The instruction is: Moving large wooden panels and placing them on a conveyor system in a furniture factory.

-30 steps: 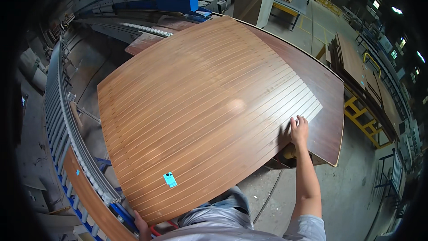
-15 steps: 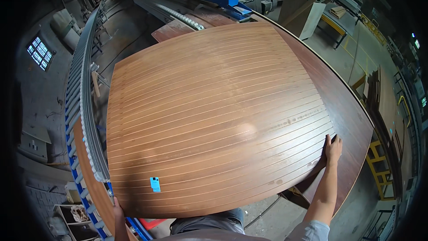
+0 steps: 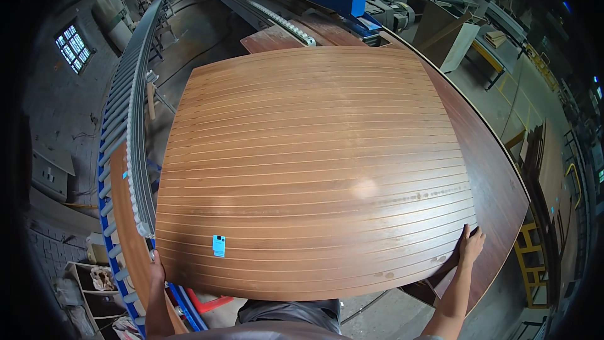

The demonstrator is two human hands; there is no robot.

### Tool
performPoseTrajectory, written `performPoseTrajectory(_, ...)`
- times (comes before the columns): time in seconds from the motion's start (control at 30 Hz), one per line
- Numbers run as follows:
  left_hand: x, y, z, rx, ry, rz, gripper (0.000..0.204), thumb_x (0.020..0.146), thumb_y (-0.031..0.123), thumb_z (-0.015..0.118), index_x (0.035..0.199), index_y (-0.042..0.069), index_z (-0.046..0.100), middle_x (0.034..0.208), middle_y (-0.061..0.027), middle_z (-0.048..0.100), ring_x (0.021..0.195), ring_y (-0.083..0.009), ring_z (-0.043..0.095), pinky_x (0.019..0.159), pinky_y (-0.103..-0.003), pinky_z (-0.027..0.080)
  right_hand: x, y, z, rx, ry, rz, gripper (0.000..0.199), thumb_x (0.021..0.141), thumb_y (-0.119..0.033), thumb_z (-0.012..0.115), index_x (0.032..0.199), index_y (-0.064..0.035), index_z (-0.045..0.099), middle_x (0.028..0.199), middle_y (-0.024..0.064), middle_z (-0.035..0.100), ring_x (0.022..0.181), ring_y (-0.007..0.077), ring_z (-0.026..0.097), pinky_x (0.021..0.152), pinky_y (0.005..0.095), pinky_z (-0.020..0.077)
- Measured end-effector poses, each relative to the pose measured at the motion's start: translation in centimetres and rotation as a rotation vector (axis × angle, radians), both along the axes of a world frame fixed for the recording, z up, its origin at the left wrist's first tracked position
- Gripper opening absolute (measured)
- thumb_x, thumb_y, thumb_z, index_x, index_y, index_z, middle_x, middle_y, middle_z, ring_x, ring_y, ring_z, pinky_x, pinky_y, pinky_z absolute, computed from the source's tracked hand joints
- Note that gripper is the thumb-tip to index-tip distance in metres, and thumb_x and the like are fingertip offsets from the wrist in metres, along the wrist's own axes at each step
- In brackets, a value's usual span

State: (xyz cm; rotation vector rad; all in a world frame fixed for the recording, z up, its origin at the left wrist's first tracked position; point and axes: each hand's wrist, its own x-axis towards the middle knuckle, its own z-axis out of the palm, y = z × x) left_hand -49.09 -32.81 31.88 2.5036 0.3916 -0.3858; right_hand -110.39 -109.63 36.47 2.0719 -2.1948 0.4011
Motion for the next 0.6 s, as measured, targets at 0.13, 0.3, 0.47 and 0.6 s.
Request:
performPoseTrajectory(0.13,0.3,-0.5,1.3,0.120,0.037,-0.013,0.086,0.091,0.068,0.031,0.114,-0.010,0.060,0.109,-0.0259,0.064,0.107,-0.0337,0.060,0.094,-0.037,0.043,-2.9,2.5,-0.2,0.001,0.013,-0.032,0.059,0.091,-0.048,0.052,0.122,0.0018,0.052,0.115,0.0253,0.054,0.107,0.0429,0.053,0.089,0.0479,0.0440)
performPoseTrajectory(0.3,-0.2,-0.5,1.6,0.033,-0.030,-0.055,0.085,0.090,0.069,0.031,0.097,-0.007,0.067,0.094,-0.0256,0.066,0.099,-0.0387,0.062,0.087,-0.041,0.044,-8.3,5.2,-0.4,0.074,-0.012,-0.071,0.059,0.089,-0.044,0.057,0.123,0.0046,0.051,0.116,0.0270,0.053,0.109,0.0428,0.052,0.092,0.0465,0.0429)
performPoseTrajectory(0.47,1.6,0.8,-0.5,0.012,-0.027,-0.072,0.083,0.091,0.068,0.032,0.097,-0.007,0.067,0.091,-0.0240,0.067,0.093,-0.0376,0.064,0.084,-0.040,0.046,-10.7,6.5,-0.2,0.117,0.000,-0.055,0.063,0.089,-0.046,0.056,0.122,0.0078,0.052,0.116,0.0300,0.053,0.109,0.0435,0.052,0.095,0.0451,0.0414)
performPoseTrajectory(0.6,3.0,0.5,-0.4,-0.107,-0.033,-0.056,0.078,0.091,0.066,0.038,0.097,-0.006,0.068,0.091,-0.0221,0.068,0.091,-0.0327,0.065,0.085,-0.037,0.046,-11.7,7.8,0.8,0.119,0.004,0.012,0.064,0.090,-0.048,0.055,0.113,0.0112,0.057,0.102,0.0310,0.060,0.099,0.0427,0.058,0.088,0.0441,0.0447)
